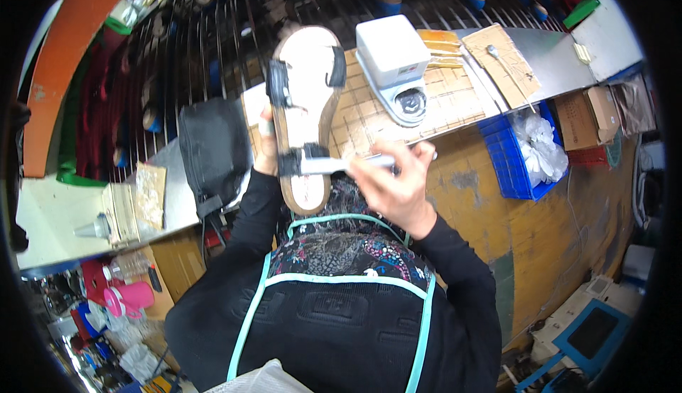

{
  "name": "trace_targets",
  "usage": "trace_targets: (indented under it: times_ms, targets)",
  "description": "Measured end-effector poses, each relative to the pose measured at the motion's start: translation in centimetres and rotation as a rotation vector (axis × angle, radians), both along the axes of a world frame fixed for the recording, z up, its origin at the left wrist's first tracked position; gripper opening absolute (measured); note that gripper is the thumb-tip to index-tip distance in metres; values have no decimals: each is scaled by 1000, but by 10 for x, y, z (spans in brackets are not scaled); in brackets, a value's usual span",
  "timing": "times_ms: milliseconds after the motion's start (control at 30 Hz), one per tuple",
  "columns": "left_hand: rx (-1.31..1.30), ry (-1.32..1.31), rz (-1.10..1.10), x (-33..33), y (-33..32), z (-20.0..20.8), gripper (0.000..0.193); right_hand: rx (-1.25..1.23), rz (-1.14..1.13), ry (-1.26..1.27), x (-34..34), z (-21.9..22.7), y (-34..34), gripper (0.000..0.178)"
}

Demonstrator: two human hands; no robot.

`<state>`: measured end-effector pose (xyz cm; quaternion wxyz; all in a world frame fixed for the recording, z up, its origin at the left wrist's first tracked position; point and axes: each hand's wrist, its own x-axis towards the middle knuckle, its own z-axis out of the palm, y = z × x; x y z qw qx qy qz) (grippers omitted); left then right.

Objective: The person repeatedly applies glue to the sole and strap of a blue sandal using a small brush. They rotate the sandal to reach different areas and dip the brush into a container between applications.

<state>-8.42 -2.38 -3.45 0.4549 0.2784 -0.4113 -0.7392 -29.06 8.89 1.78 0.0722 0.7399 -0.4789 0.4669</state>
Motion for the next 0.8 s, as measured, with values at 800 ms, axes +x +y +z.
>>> trace_targets:
  times_ms: [800]
  targets:
    - [374,822,68,22,-59,-14,57,1075,1267,-1934,-1,-116,-75,32]
